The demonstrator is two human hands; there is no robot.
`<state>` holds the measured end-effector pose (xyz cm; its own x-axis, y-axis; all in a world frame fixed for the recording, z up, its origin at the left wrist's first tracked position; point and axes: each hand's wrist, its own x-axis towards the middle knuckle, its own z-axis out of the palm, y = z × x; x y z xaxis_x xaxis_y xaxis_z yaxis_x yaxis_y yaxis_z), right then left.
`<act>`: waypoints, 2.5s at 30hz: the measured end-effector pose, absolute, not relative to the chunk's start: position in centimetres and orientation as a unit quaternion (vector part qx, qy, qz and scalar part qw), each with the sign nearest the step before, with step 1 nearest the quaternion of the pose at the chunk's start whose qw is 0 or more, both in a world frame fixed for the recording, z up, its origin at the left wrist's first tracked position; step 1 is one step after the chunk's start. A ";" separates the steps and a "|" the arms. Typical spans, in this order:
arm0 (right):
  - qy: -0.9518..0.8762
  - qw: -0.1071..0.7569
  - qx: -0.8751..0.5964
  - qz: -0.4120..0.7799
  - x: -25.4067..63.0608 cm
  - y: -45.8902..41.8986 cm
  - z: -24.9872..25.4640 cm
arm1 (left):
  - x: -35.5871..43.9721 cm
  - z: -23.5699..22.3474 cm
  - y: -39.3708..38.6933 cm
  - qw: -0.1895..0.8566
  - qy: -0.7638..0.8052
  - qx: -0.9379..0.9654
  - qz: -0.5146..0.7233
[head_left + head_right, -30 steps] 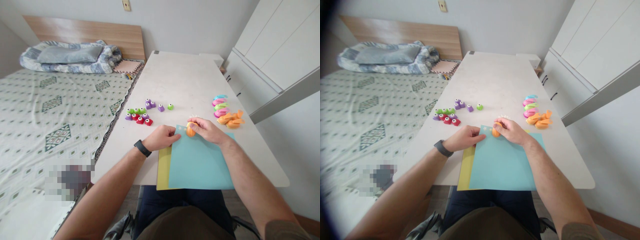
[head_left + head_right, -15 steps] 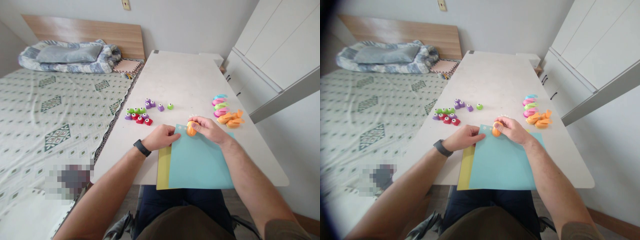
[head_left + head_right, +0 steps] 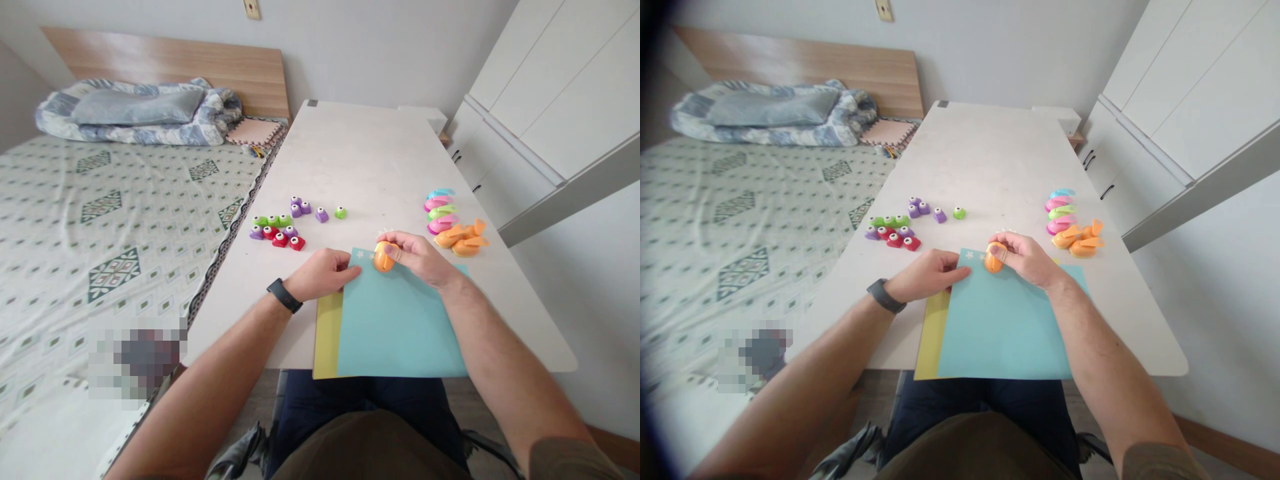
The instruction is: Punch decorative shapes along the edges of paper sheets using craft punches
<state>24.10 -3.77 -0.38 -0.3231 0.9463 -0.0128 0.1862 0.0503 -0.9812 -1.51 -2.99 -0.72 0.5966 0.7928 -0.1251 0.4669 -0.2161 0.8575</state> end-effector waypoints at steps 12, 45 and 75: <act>-0.626 0.364 -0.454 0.518 24.1 -3.9 -0.2 | -1.5 -0.9 -2.9 0.463 0.414 0.765 0.171; -0.630 0.368 -0.457 0.508 24.0 -3.9 -0.2 | -1.5 -0.7 -2.9 0.464 0.413 0.763 0.175; -0.645 0.368 -0.474 0.473 23.8 -4.0 -0.2 | -1.4 -0.7 -2.9 0.459 0.413 0.767 0.175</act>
